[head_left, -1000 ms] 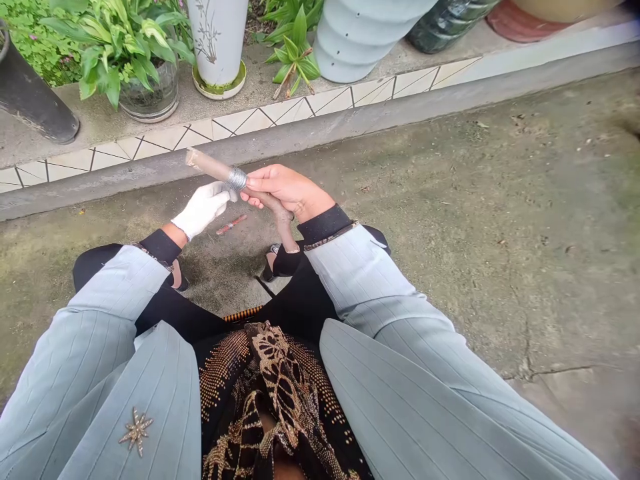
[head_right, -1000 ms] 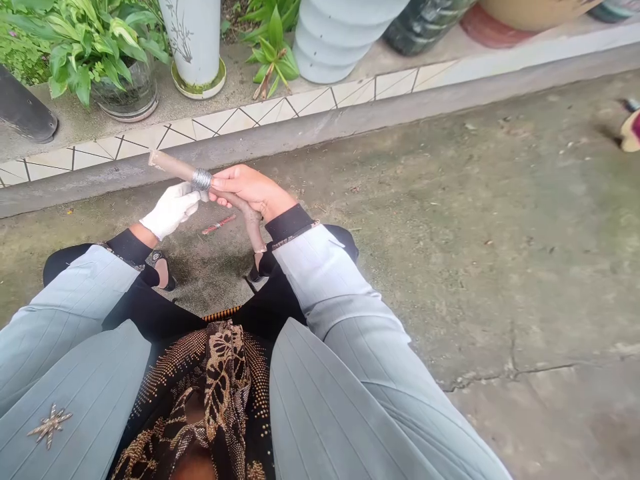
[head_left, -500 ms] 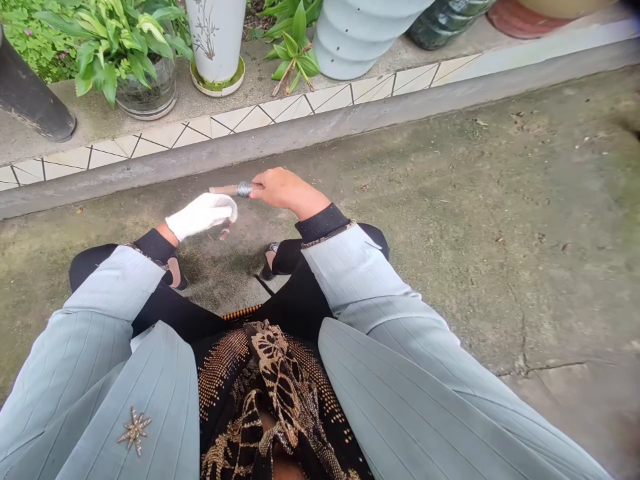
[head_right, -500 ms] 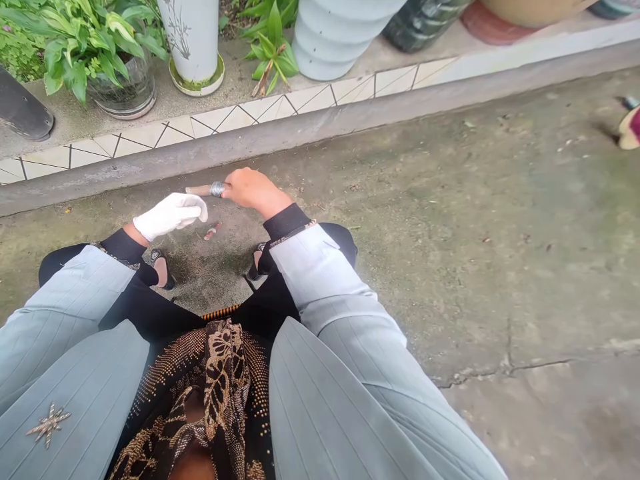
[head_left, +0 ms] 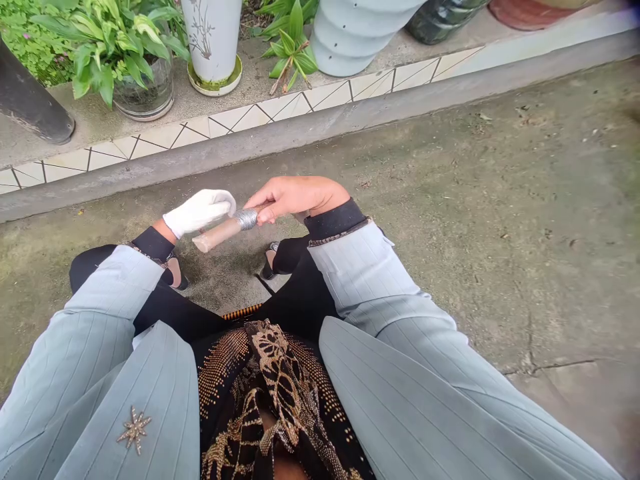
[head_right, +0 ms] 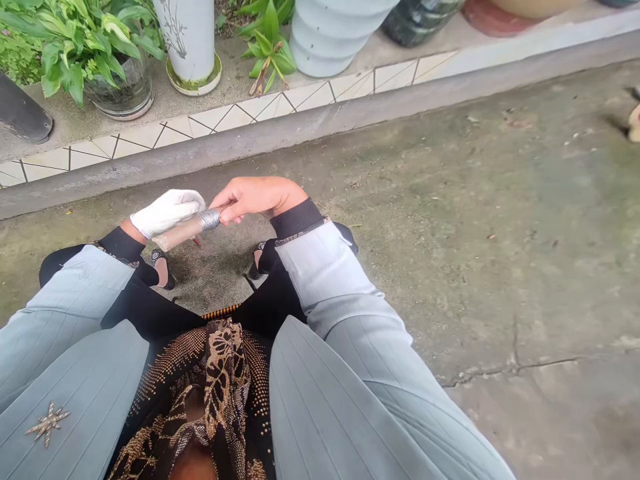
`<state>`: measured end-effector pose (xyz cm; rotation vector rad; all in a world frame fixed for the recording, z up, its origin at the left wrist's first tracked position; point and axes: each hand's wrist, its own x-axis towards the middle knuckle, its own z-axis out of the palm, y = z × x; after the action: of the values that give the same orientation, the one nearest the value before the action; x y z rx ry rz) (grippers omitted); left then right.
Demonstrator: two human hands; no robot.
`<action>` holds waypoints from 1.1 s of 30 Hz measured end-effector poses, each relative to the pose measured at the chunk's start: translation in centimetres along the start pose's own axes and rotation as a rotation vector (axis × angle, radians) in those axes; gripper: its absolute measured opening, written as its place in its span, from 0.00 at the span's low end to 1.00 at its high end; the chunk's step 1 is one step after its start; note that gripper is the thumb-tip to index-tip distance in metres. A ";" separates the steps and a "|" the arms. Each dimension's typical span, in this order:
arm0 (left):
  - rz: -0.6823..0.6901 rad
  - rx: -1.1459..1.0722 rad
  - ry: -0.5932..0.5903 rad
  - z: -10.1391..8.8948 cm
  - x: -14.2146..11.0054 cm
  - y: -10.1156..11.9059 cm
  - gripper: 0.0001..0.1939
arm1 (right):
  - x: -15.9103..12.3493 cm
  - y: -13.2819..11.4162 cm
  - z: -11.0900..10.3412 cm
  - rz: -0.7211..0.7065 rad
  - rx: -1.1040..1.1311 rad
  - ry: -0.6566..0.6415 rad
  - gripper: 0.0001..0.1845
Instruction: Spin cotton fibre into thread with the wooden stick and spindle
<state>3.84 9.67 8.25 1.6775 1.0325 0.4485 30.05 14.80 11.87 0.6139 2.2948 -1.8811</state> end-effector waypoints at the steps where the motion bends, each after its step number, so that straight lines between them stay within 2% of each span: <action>1: -0.018 -0.044 0.004 0.2 0.1 0.0 0.14 | -0.2 0.1 0.0 -0.024 0.028 0.045 0.28; 7: -0.013 -0.264 0.095 1.2 0.5 -0.4 0.16 | -0.3 -0.5 0.2 -0.062 0.100 0.252 0.25; 10: -0.012 -0.306 0.023 1.2 0.2 -0.8 0.16 | -0.2 -0.8 0.1 -0.009 0.076 0.442 0.22; 14: 0.006 -0.195 -0.099 1.3 -0.1 -1.5 0.16 | 0.5 -0.2 -0.3 0.160 -0.141 0.766 0.18; 16: 0.002 -0.112 -0.148 1.3 -0.2 -1.5 0.16 | 1.0 0.3 -0.6 0.319 -0.331 0.838 0.18; 17: -0.001 -0.059 -0.171 1.2 -0.2 -1.4 0.16 | 1.2 0.4 -0.6 0.403 -0.421 0.829 0.18; 19: 0.008 0.061 -0.168 0.8 -0.4 -0.8 0.16 | 1.7 0.3 -0.5 0.556 -0.557 0.723 0.18; 21: 0.049 0.170 -0.091 0.3 -0.6 0.0 0.16 | 2.1 -0.2 -0.1 0.651 -0.638 0.549 0.17; 23: 0.097 0.243 -0.002 -0.3 -0.7 0.6 0.16 | 2.4 -1.0 0.5 0.671 -0.671 0.355 0.15; 27: 0.097 0.320 0.056 -0.6 -0.6 0.7 0.12 | 2.9 -2.0 1.7 0.554 -0.510 -0.025 0.09; 29: 0.057 0.301 0.040 -0.4 -0.5 0.3 0.10 | 2.8 -2.0 1.7 0.444 -0.367 -0.144 0.08; 31: 0.012 0.231 0.033 -0.2 -0.2 -0.2 0.09 | 2.2 -1.6 1.3 0.310 -0.248 -0.164 0.09; 33: -0.024 0.107 0.051 0.0 0.1 -0.8 0.10 | 1.2 -1.0 0.8 0.185 -0.154 -0.075 0.13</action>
<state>3.55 9.80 7.51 1.7535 1.1302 0.4287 28.41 14.18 12.24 0.6962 2.2244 -1.6010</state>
